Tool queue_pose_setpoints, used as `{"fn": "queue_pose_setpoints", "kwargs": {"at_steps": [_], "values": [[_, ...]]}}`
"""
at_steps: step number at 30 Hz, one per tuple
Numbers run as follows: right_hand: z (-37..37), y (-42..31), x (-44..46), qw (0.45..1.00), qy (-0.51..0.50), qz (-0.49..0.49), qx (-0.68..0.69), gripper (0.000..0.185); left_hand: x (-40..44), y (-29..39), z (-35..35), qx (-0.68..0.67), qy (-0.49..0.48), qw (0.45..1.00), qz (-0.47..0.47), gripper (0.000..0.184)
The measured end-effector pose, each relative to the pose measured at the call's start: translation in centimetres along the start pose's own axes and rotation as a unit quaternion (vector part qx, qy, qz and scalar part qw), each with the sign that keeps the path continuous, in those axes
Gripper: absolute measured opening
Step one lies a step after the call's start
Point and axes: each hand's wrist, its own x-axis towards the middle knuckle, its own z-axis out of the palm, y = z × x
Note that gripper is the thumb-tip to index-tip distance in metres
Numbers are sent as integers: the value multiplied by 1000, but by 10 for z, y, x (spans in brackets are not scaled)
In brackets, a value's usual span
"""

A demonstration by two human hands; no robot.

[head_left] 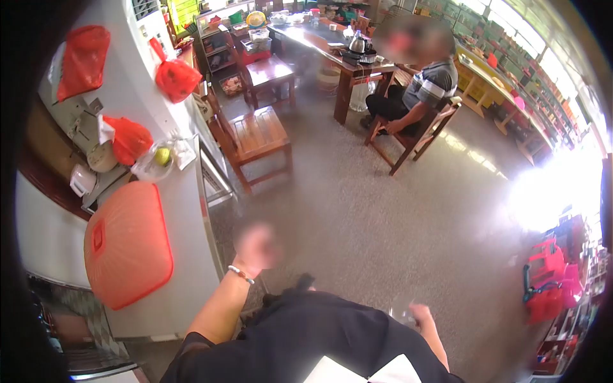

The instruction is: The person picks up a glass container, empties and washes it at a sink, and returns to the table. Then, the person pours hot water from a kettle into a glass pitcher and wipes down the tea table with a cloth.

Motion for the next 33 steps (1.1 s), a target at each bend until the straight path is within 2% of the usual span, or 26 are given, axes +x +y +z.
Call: {"fn": "queue_pose_setpoints", "kwargs": {"at_steps": [1, 3, 4, 6, 8, 10, 11, 12, 14, 17, 18, 19, 20, 21, 23, 25, 26, 27, 29, 31, 32, 33], "values": [[1, 9, 38, 950, -50, -77, -298, 54, 23, 10, 13, 0, -3, 1000, -12, 33], [-22, -21, -14, 971, 7, 50, -234, 51, 70, 28, 47, 111, -5, 993, 25, 33], [-35, -46, -33, 973, 37, 110, -198, 49, 92, 40, 63, 113, -23, 993, 21, 34], [-26, -40, -15, 981, 89, 161, -59, 47, 139, 62, 81, 79, -53, 995, -21, 33], [1, 10, 51, 962, -6, 62, -265, 45, 200, 70, 76, 15, -44, 997, -68, 30], [-18, -26, 92, 960, -35, 70, -268, 46, 273, 75, 56, -38, -44, 993, -105, 23], [-36, -58, 112, 965, -38, 84, -246, 46, 309, 75, 40, -47, -4, 991, -126, 22], [-55, -89, 138, 969, -33, 86, -231, 47, 321, 83, 49, 57, 40, 995, -74, 24], [-103, -160, 192, 976, -19, 79, -200, 48, 355, 91, 48, 150, 106, 983, -17, 27], [-194, -309, 237, 988, 16, 34, -153, 50, 380, 88, 8, 337, 320, 868, -175, 51], [-228, -370, 248, 989, 28, 0, -147, 50, 388, 71, -31, 448, 277, 844, -94, 51], [-266, -436, 247, 986, 45, -45, -152, 51, 396, 61, -64, 434, 331, 820, -173, 45], [-282, -469, 317, 926, 12, -168, -338, 53, 403, 57, -80, 415, 380, 786, -256, 40], [-323, -555, 276, 945, 51, -177, -271, 52, 399, 75, -60, 416, 368, 781, -287, 54], [-358, -654, 297, 906, 124, -269, -303, 49, 408, 87, -34, 285, 435, 827, -215, 44], [-384, -749, 308, 893, 165, -344, -239, 44, 429, 108, -7, 205, 435, 857, -187, 37], [-392, -793, 315, 878, 175, -379, -233, 43, 446, 103, -11, 111, 453, 864, -190, 36], [-397, -835, 321, 877, 175, -411, -176, 45, 464, 108, -6, 76, 465, 858, -205, 37], [-396, -911, 340, 872, 169, -453, -75, 44, 509, 92, -57, 8, 422, 853, -307, 38], [-383, -978, 377, 877, 76, -470, 64, 41, 560, 87, -109, 32, 365, 889, -273, 35], [-386, -1011, 370, 859, 58, -499, 93, 39, 597, 104, -123, 47, 335, 907, -251, 34], [-377, -1038, 395, 866, 24, -486, 119, 38, 633, 136, -119, 44, 394, 884, -248, 33]]}}
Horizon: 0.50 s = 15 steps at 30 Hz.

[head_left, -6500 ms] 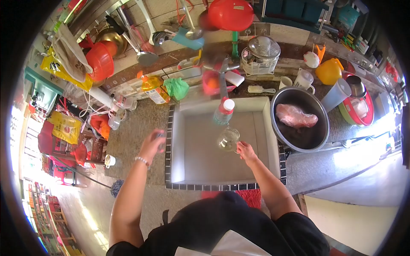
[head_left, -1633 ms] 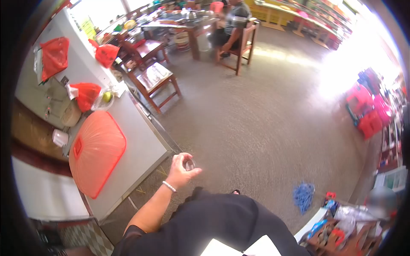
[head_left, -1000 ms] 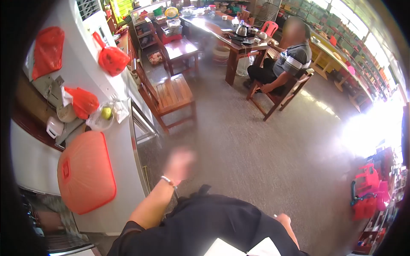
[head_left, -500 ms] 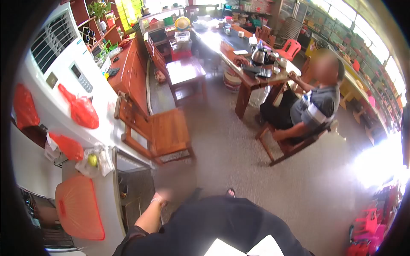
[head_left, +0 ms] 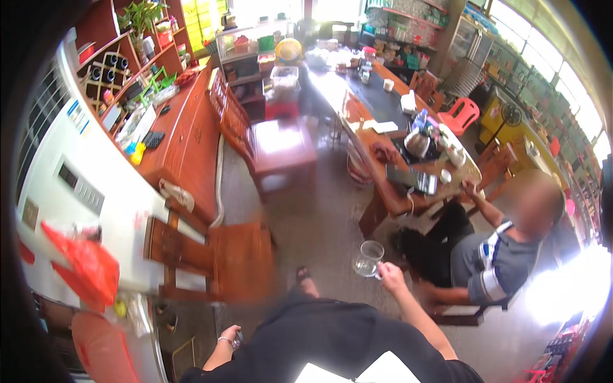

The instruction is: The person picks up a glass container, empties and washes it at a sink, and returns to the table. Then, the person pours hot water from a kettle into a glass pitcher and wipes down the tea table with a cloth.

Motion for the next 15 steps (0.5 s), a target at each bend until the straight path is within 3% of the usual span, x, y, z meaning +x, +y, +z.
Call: {"fn": "queue_pose_setpoints", "kwargs": {"at_steps": [2, 3, 4, 6, 9, 12, 15], "values": [[3, -44, 37, 997, -26, 36, 64, 38, -70, 107, 62, -41, 122, 991, -23, 30], [2, -69, 56, 995, -27, 55, 83, 38, -24, 145, 61, -88, 44, 995, -32, 28], [2, -90, 75, 991, -28, 77, 104, 37, -58, 209, 79, -80, -51, 995, 42, 29], [0, -122, 114, 987, -10, 70, 144, 35, -41, 300, 107, -185, -56, 980, 55, 26], [-3, -150, 168, 984, 45, 35, 167, 32, -90, 434, 169, -220, -189, 952, 102, 18], [-8, -177, 214, 970, 88, 31, 224, 29, -85, 537, 229, -254, -272, 919, 131, 37], [-5, -178, 272, 972, 100, 34, 209, 26, -109, 611, 288, -311, -352, 872, 136, 33]]}}
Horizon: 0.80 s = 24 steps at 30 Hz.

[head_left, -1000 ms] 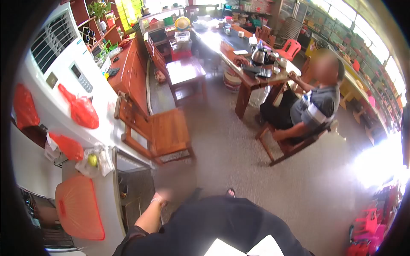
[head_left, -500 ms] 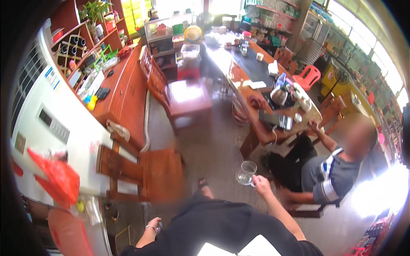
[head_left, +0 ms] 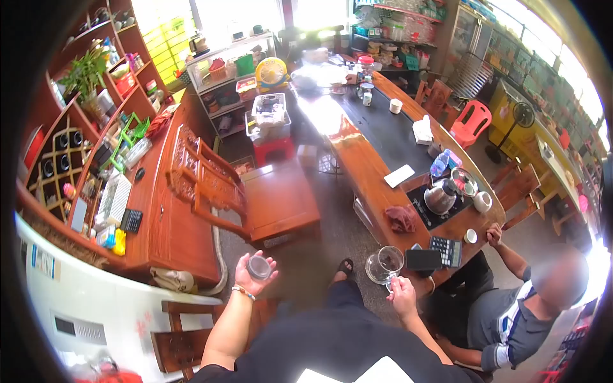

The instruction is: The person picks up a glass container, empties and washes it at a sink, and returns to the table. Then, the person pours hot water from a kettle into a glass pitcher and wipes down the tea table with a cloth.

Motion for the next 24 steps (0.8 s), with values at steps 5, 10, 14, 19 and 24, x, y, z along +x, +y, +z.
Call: {"fn": "queue_pose_setpoints", "kwargs": {"at_steps": [5, 10, 14, 19, 24], "values": [[20, -33, 126, 996, -14, -28, -87, 27, 99, 28, 50, 64, -16, 998, 0, 27], [57, -62, 237, 989, -18, -86, -115, 27, 147, 75, 91, 44, 115, 990, -70, 30], [56, -118, 284, 986, -35, -72, -146, 24, 202, 98, 117, 2, 97, 990, -105, 43], [45, -128, 311, 992, 20, -43, -121, 23, 303, 109, 190, 72, 82, 986, -124, 36], [38, -134, 336, 989, 110, 1, -100, 20, 419, 104, 296, 202, 25, 969, -143, 29]]}}
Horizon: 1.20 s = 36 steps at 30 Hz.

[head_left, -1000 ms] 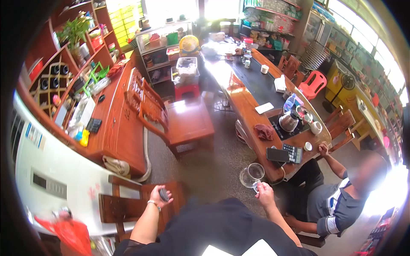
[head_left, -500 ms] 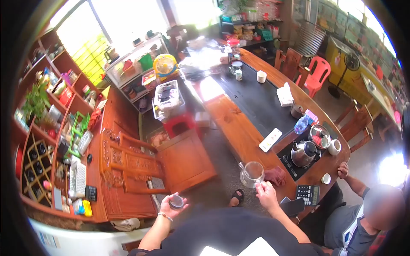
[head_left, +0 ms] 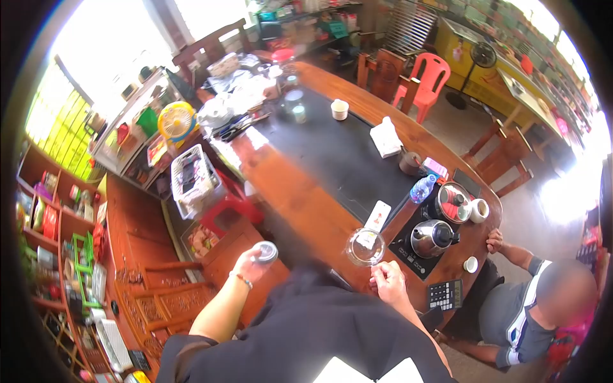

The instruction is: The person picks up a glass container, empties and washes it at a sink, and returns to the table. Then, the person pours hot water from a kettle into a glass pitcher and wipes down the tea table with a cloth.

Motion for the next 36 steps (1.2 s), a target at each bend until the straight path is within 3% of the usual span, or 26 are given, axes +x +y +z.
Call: {"fn": "queue_pose_setpoints", "kwargs": {"at_steps": [2, 5, 8, 9, 11, 13, 14, 17, 20, 23, 26, 30, 33, 36], "values": [[7, 2, 21, 999, 37, 10, -1, 18, 32, 24, 54, 19, 3, 1000, -10, 24], [20, -1, 72, 989, 41, -44, -133, 16, 111, 67, 93, 132, -7, 990, -52, 21], [61, -22, 132, 992, 122, 13, 15, 16, 196, 111, 131, 251, -78, 964, -45, 26], [78, -17, 157, 991, 136, 15, 6, 16, 227, 126, 138, 290, -108, 950, -42, 27], [118, 7, 204, 987, 157, 29, -15, 17, 266, 157, 167, 377, -75, 923, -21, 31], [158, 5, 246, 977, 182, 108, 27, 20, 301, 178, 183, 430, -64, 900, -9, 29], [175, 2, 264, 973, 190, 130, 37, 21, 294, 196, 205, 511, -52, 858, -23, 34], [208, 8, 298, 970, 198, 143, 1, 21, 333, 219, 194, 589, -115, 800, -11, 39], [225, 4, 319, 970, 198, 133, -51, 21, 361, 224, 173, 616, -166, 770, 9, 38], [235, 5, 330, 966, 205, 141, -75, 20, 372, 226, 164, 741, -182, 633, 128, 46], [245, 15, 341, 962, 219, 141, -84, 21, 337, 235, 193, 812, -135, 532, 198, 54], [249, 17, 353, 958, 230, 157, -72, 22, 334, 238, 187, 806, -140, 533, 217, 54], [250, 24, 353, 957, 223, 155, -101, 18, 342, 240, 169, 759, -162, 587, 230, 53], [253, 31, 349, 960, 249, 123, -48, 16, 308, 267, 172, 797, -143, 537, 236, 46]]}}
